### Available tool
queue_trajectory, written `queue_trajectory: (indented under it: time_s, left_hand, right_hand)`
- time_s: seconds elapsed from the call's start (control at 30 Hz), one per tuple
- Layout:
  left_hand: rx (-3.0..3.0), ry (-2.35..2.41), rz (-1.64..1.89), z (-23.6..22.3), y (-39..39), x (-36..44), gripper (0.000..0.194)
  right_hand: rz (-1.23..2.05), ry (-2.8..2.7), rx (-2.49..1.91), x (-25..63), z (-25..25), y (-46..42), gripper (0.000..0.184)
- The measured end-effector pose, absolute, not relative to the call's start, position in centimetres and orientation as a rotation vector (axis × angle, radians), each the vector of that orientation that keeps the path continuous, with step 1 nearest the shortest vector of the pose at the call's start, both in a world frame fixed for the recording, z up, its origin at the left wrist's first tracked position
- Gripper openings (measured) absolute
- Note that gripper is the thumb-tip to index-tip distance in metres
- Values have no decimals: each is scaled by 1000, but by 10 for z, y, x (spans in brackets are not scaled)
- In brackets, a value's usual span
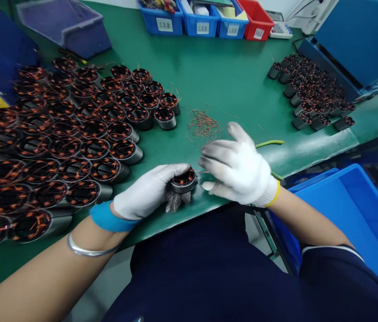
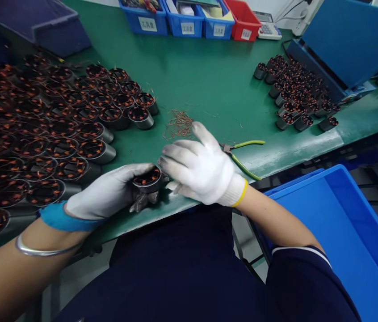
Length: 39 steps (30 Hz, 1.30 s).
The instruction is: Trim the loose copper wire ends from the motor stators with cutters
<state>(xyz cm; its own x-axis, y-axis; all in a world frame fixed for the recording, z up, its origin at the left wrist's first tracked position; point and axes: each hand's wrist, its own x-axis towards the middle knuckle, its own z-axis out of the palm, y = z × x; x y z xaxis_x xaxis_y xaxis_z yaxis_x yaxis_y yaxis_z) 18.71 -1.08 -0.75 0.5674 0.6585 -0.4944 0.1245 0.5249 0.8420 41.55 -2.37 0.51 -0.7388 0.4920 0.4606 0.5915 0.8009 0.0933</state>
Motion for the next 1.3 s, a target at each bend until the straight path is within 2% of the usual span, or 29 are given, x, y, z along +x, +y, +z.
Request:
queue_trajectory:
  time_s: [0.07,0.23,0.37,0.4,0.43,0.53,0.57,0.6,0.7,0.8,0.87,0.93,1.0,1.13,1.23,1.3]
  left_hand:
    - [1066,942,343,-4,-13,189,44]
    - [1205,998,218,4,-18,195,39]
    - [1776,1206,382,-3,-21,195,41]
    - [1947,1277,384,-6,-21,194,42]
    - [2082,1347,351,-9,-21,194,44]
    - [2239,1531,263,-15,-21,194,46]
    - [2243,1561,300,-15,-20,195,46]
    - [2234,1564,361,-15,-19,196,47]
    - [2140,1489,528,-14,-15,202,51]
    - [2013,1384,558,-14,-10,206,33]
    - [1900,1341,576,-15,-8,207,25]
    - [1749,1321,621,-16,-9,209,25]
    - [1552,1291,677,-16,-11,211,35]
    - [1191,1165,787,-15,-15,216,52]
    - [1083,1133,850,-13,-15,218,54]
    - [1050,1126,867,-13,-14,219,56]
  right_hand:
    - [-234,-2676,-934,404,5,-27,28]
    - [-65,-2898,-1099,407,24,-28,36]
    - [137,-2785,-1238,452,29,-18,34]
    - [188,-2694,-1302,467,27,-16,40]
    - [216,-2585,-1408,483,24,-15,53]
    - [260,-2371,-1897,524,12,-18,119]
    - [285,-2369,-2022,535,8,-21,129]
    - [303,-2391,-2098,543,5,-24,130]
    - [294,-2472,-2140,554,4,-34,108]
    - [248,-2475,-2264,545,15,-37,98]
    - [230,-2511,-2371,532,24,-35,85]
    - [183,-2585,-2422,516,29,-32,66]
    - [48,-2621,-2448,503,28,-32,54]
    - [-274,-2452,-2396,489,6,-34,45]
    - [-268,-2325,-2173,488,-13,-34,42]
    - [-210,-2285,-2095,488,-20,-33,47]
